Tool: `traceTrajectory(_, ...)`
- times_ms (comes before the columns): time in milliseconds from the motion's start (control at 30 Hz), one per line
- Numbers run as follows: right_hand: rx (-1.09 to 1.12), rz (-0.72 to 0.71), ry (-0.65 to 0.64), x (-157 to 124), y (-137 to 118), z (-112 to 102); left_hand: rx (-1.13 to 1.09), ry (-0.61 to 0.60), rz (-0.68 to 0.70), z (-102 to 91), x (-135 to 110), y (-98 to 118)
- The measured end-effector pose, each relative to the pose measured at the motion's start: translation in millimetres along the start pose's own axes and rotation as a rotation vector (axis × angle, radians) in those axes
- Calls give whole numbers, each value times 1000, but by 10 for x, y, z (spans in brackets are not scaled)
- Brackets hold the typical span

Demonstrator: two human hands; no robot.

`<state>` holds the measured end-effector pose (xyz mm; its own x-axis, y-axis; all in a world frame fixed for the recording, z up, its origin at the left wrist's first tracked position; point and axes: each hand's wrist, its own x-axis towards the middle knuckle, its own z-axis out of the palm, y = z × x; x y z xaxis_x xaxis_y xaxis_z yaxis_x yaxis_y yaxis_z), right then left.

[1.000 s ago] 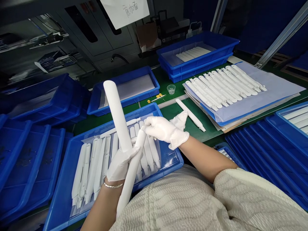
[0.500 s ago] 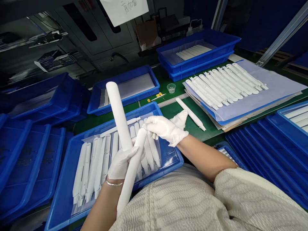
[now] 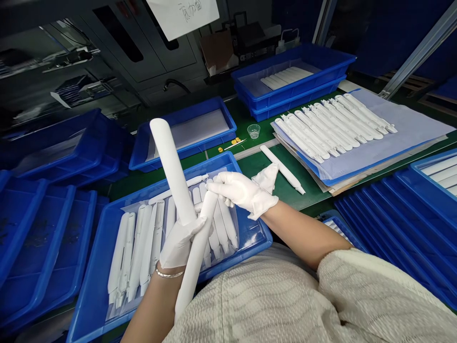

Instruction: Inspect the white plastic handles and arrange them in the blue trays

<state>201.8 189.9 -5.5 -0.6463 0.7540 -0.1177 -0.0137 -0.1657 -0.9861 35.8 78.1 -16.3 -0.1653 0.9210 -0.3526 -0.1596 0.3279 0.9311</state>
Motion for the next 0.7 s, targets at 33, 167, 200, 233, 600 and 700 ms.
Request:
traceTrajectory(33,72,32,-13,11,6,-1,-14,4,-13,6,-15,11)
traceTrajectory(167,267,107,-19,10,8,47,-85,18,-64,27,-63,41)
traceTrajectory(200,293,116,-23,2,3,61,-101,15,-73,29,-67,43)
traceTrajectory(233,315,117,-28,-6,-5,74,-117,10,-80,30,-68,42)
traceTrajectory(600,335,99,-11,-35,-42,118,-244,-112,-93,3,-44,-16)
traceTrajectory(700,300,69,-22,-13,14,120,-253,-105,-91,16,-40,-7)
